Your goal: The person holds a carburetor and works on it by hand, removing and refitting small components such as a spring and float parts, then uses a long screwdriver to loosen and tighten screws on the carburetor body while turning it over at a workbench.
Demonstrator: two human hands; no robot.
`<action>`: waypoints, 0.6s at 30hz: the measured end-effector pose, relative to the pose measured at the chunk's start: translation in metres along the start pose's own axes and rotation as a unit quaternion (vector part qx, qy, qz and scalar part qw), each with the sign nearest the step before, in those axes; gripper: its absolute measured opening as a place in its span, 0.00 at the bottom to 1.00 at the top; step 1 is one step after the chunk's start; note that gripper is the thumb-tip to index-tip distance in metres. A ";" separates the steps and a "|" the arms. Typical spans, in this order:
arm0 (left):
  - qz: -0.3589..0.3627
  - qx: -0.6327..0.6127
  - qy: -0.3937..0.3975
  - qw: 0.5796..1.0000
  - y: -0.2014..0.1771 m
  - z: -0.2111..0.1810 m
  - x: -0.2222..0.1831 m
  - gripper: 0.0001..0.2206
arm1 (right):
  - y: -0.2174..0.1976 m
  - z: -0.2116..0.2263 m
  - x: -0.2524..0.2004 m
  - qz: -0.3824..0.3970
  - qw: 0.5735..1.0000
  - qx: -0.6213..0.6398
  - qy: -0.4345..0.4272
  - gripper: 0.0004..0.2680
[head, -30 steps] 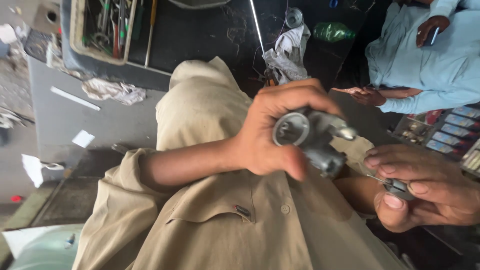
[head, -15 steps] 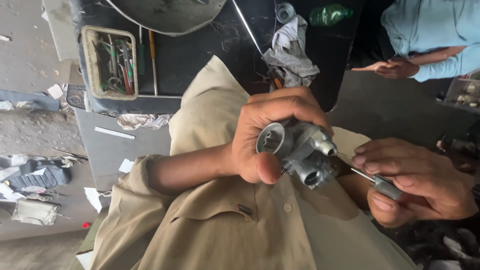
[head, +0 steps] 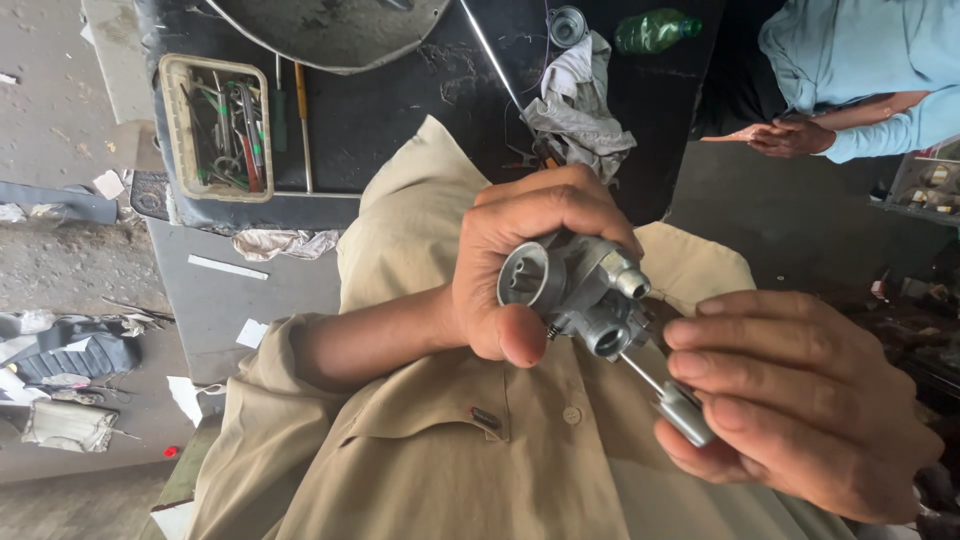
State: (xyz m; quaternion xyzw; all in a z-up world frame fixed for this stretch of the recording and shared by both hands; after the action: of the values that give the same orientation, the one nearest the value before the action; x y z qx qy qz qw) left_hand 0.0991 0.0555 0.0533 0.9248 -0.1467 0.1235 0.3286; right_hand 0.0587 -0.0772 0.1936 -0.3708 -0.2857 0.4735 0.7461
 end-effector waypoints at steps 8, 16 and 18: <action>0.000 0.004 0.017 1.000 0.000 -0.002 -0.001 0.44 | 0.004 0.000 0.016 -0.078 0.995 -0.060 0.016 0.16; 0.005 0.014 0.035 0.999 0.000 -0.004 -0.002 0.44 | 0.004 -0.001 0.014 -0.102 0.992 -0.066 0.027 0.15; 0.008 0.006 0.031 0.999 0.001 -0.004 -0.001 0.44 | 0.005 -0.002 0.013 -0.096 0.993 -0.061 0.033 0.15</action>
State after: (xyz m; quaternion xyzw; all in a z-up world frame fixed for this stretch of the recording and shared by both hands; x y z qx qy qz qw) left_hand 0.0976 0.0578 0.0565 0.9213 -0.1430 0.1551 0.3265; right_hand 0.0628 -0.0644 0.1898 -0.4016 -0.3233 0.3692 0.7732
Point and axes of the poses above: each hand's wrist, its own x-axis towards the middle knuckle, its own y-axis out of the palm, z = x × y, the point moved 8 cm from there along x, towards the middle knuckle, and after that the axes turned 3 degrees about z, right-handed, at the moved point
